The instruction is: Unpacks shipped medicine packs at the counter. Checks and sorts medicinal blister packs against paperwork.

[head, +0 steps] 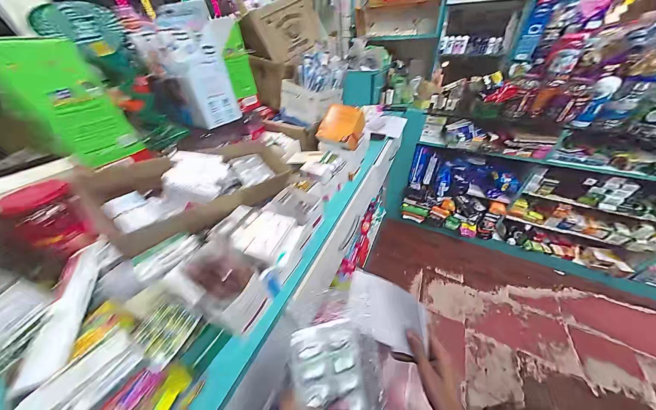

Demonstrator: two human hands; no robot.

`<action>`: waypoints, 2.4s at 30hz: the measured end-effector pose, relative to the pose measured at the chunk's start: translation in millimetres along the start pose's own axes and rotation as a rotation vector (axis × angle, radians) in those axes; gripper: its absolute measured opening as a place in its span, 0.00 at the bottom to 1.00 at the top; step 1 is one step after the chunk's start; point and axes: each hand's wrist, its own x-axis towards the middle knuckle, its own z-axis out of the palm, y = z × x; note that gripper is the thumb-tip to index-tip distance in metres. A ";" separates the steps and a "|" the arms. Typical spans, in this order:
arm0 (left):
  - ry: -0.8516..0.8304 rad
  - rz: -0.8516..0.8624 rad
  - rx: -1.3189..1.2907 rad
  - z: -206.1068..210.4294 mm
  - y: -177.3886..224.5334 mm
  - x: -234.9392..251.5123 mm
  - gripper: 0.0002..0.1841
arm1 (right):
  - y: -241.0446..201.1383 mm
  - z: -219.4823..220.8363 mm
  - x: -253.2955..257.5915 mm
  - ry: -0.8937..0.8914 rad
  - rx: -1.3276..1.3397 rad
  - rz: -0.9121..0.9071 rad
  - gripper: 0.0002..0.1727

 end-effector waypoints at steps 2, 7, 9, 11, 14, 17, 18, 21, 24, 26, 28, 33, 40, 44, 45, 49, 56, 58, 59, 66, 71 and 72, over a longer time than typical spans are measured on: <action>-0.092 -0.165 0.032 62.7 -22.4 100.6 0.23 | 8.1 -36.3 58.8 0.199 -0.059 0.011 0.21; -0.295 -0.410 0.030 208.7 -54.7 277.9 0.23 | 28.0 -117.4 181.2 0.032 -0.545 -0.369 0.21; -0.363 -0.447 0.005 255.3 -58.6 333.0 0.20 | 50.9 -134.8 234.5 -0.085 -0.651 -0.416 0.25; -0.395 -0.494 -0.073 295.8 -62.6 389.3 0.26 | 82.8 -150.6 289.2 -0.145 -0.658 -0.391 0.24; -0.401 -0.498 -0.069 334.6 -84.0 477.0 0.33 | 134.8 -174.9 381.0 -0.274 -0.627 -0.362 0.34; -0.201 -0.482 -0.101 380.6 -103.8 559.6 0.25 | 171.0 -203.2 494.0 -0.352 -0.503 -0.437 0.31; -0.133 -0.485 -0.136 395.0 -103.7 582.6 0.23 | 174.6 -208.1 528.9 -0.308 -0.451 -0.441 0.27; -0.080 -0.395 -0.231 423.9 -79.2 644.6 0.21 | 171.1 -211.1 641.4 -0.165 -0.259 -0.286 0.40; -0.066 -0.114 -0.231 438.7 -59.0 700.8 0.16 | 167.7 -202.8 745.0 -0.364 -0.017 0.128 0.62; -0.017 0.069 -0.141 439.3 -59.0 737.5 0.16 | 163.4 -180.5 791.4 -0.465 0.076 0.363 0.50; 0.097 0.213 0.027 436.9 -67.9 772.3 0.18 | 159.9 -154.9 827.6 -0.580 0.148 0.395 0.34; 0.306 0.421 0.431 401.8 -46.7 845.6 0.32 | 147.6 -97.4 947.5 -0.583 0.095 0.138 0.20; 0.313 0.244 -0.496 351.5 -13.9 870.0 0.30 | 159.1 41.2 1176.8 -0.559 -0.535 -0.829 0.28; 0.429 0.346 -0.829 354.1 -27.4 860.5 0.30 | 164.4 144.2 1237.8 -0.815 -0.748 -0.939 0.28; 0.449 0.412 -0.875 358.1 -33.9 857.2 0.29 | 169.4 164.1 1245.6 -0.875 -0.792 -0.947 0.29; 0.618 0.592 -0.914 371.6 -52.6 848.6 0.21 | 175.3 197.6 1261.3 -1.183 -0.919 -0.804 0.42; 1.084 0.500 -0.186 391.1 -49.6 856.9 0.15 | 120.2 156.9 1213.7 -1.377 -0.462 -1.130 0.33; 1.126 0.454 0.078 392.7 -49.8 861.7 0.16 | 122.0 150.4 1193.4 -1.500 -0.271 -1.150 0.30; 1.147 0.430 0.199 393.6 -50.4 864.8 0.15 | 125.3 149.0 1185.1 -1.527 -0.230 -1.180 0.29; 1.199 0.109 0.943 413.4 -59.4 895.9 0.22 | 137.9 132.6 1166.1 -1.425 -0.174 -1.393 0.27; 1.064 -0.098 1.171 424.4 -67.8 905.4 0.26 | 187.0 79.5 1128.0 -1.846 -0.122 -1.362 0.36; 1.052 -0.105 1.205 423.2 -67.2 905.8 0.25 | 192.6 72.5 1123.4 -1.872 -0.089 -1.378 0.34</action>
